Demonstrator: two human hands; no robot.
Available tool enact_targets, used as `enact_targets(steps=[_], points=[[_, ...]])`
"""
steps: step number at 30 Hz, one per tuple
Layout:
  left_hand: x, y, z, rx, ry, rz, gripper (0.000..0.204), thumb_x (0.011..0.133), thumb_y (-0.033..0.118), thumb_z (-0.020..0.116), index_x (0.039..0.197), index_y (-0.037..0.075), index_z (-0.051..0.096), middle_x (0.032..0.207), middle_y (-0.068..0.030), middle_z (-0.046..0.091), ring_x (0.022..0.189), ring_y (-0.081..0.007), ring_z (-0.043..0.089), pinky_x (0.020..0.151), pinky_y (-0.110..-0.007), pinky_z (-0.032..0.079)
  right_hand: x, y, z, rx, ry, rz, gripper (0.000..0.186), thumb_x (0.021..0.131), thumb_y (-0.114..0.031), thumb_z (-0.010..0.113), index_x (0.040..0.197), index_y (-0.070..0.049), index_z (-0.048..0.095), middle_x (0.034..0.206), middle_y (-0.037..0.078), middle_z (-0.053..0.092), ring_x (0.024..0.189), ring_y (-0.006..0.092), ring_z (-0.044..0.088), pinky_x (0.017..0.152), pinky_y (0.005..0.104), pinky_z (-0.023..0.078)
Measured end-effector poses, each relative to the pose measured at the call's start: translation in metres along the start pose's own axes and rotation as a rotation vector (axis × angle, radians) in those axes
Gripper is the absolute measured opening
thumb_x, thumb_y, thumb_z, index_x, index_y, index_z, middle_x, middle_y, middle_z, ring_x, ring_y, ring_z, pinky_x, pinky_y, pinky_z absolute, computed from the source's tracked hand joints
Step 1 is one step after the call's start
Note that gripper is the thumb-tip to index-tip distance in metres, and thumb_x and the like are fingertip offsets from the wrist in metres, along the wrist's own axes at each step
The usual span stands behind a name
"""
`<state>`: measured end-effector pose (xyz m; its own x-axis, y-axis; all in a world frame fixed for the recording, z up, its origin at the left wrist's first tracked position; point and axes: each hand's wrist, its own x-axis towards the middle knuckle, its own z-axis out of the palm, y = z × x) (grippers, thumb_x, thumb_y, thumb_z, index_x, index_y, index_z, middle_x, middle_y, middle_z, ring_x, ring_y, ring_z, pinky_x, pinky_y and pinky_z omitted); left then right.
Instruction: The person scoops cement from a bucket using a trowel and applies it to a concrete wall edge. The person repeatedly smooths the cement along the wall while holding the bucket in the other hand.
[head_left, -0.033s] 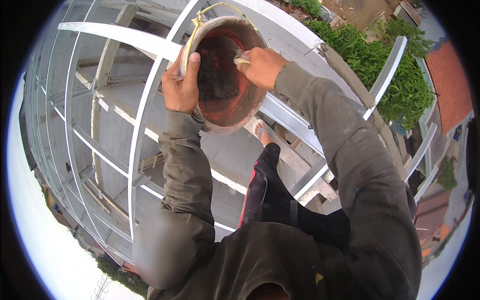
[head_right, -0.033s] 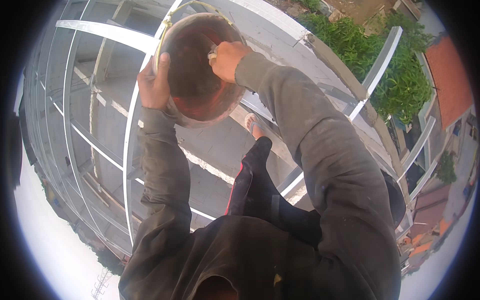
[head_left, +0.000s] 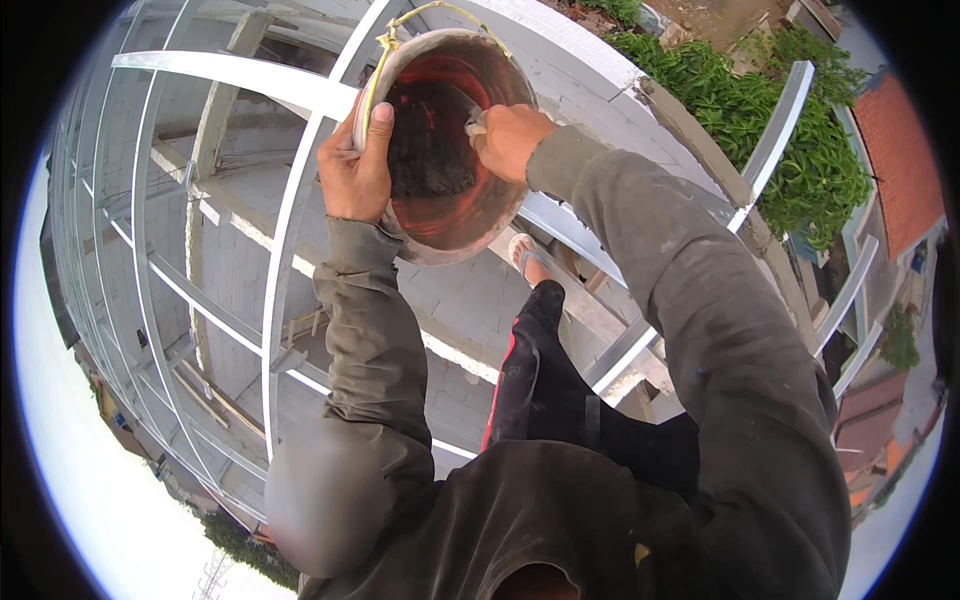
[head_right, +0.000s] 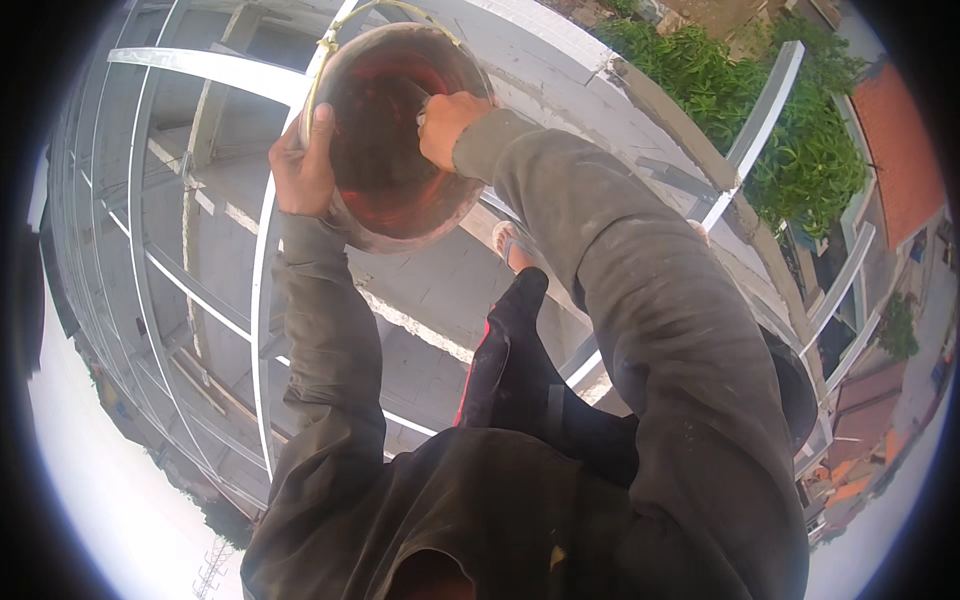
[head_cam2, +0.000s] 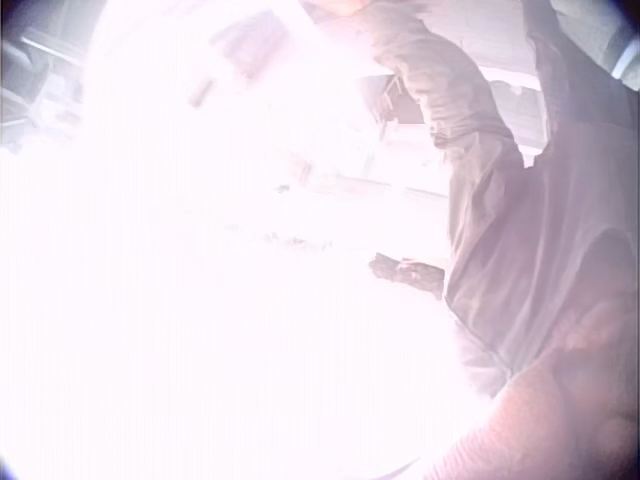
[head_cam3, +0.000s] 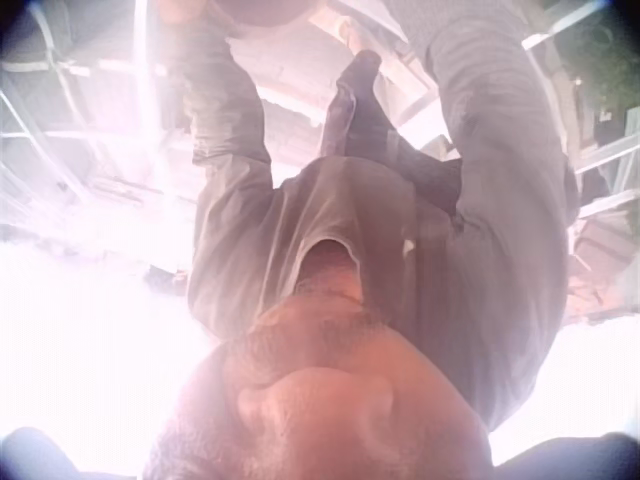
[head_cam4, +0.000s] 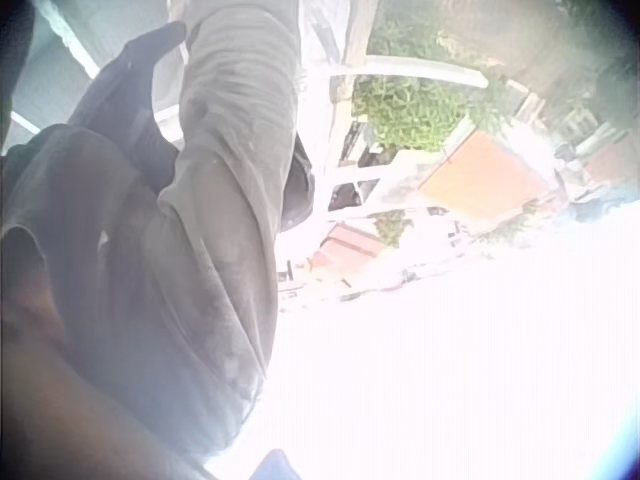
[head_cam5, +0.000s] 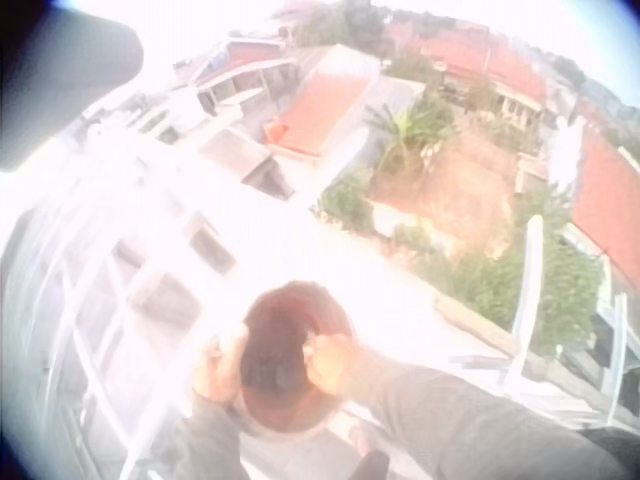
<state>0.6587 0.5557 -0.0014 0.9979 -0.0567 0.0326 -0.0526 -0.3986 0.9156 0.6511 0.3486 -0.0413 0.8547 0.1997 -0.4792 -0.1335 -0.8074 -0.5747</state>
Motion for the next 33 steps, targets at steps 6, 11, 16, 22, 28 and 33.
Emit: enact_targets(steps=[6, 11, 16, 22, 28, 33], points=[[0.002, -0.031, -0.057, -0.043, 0.023, 0.012, 0.051, 0.103, 0.037, 0.069, 0.128, -0.008, 0.069, 0.103, -0.0022, 0.069, 0.094, -0.009, 0.058, 0.086, -0.024, 0.046, -0.035, -0.041, -0.02, -0.313, -0.056, -0.334, 0.026, 0.096, -0.02, 0.059, 0.11, -0.003, 0.074, 0.095, 0.019, 0.076, 0.094, 0.0372, 0.075, 0.085, 0.0497, 0.059], [0.019, -0.032, -0.031, -0.123, -0.032, 0.004, 0.049, 0.105, 0.033, 0.067, 0.13, -0.008, 0.067, 0.107, -0.0037, 0.071, 0.095, -0.0087, 0.06, 0.086, -0.024, 0.048, -0.03, -0.019, 0.032, -0.473, -0.041, -0.444, 0.021, 0.095, -0.012, 0.059, 0.104, -0.002, 0.074, 0.087, 0.017, 0.076, 0.086, 0.0345, 0.076, 0.073, 0.0449, 0.062], [0.009, -0.024, -0.042, -0.049, 0.026, -0.004, 0.049, 0.105, 0.033, 0.068, 0.13, -0.009, 0.067, 0.106, -0.0039, 0.071, 0.096, -0.0087, 0.061, 0.086, -0.024, 0.049, -0.009, -0.026, -0.005, -0.385, 0.147, -0.36, 0.021, 0.092, -0.013, 0.061, 0.104, -0.004, 0.075, 0.088, 0.018, 0.075, 0.087, 0.0333, 0.077, 0.077, 0.0464, 0.061], [0.004, -0.022, -0.033, -0.036, 0.074, 0.015, 0.048, 0.104, 0.035, 0.068, 0.126, -0.008, 0.07, 0.089, 0.002, 0.064, 0.082, -0.0058, 0.051, 0.073, -0.023, 0.043, -0.023, -0.003, -0.005, -0.275, -0.077, -0.458, 0.024, 0.099, -0.022, 0.058, 0.105, -0.004, 0.072, 0.094, 0.019, 0.075, 0.091, 0.0381, 0.074, 0.078, 0.0493, 0.059], [-0.019, -0.011, -0.007, 0.06, 0.025, 0.001, 0.062, 0.103, 0.037, 0.069, 0.138, -0.012, 0.059, 0.129, -0.0249, 0.069, 0.121, -0.0238, 0.063, 0.106, -0.036, 0.047, -0.022, 0.004, -0.034, -0.2, -0.144, -0.218, 0.028, 0.102, -0.02, 0.052, 0.12, -0.006, 0.068, 0.101, 0.016, 0.076, 0.097, 0.0363, 0.074, 0.085, 0.0513, 0.058], [-0.016, -0.004, 0.006, -0.018, 0.098, -0.047, 0.057, 0.103, 0.035, 0.069, 0.138, -0.009, 0.061, 0.119, -0.0161, 0.072, 0.11, -0.0181, 0.064, 0.1, -0.032, 0.048, -0.012, 0.053, 0.047, -0.301, 0.063, -0.314, 0.045, 0.109, -0.039, 0.046, 0.115, 0.001, 0.066, 0.084, 0.021, 0.072, 0.084, 0.0447, 0.071, 0.079, 0.0547, 0.053]])
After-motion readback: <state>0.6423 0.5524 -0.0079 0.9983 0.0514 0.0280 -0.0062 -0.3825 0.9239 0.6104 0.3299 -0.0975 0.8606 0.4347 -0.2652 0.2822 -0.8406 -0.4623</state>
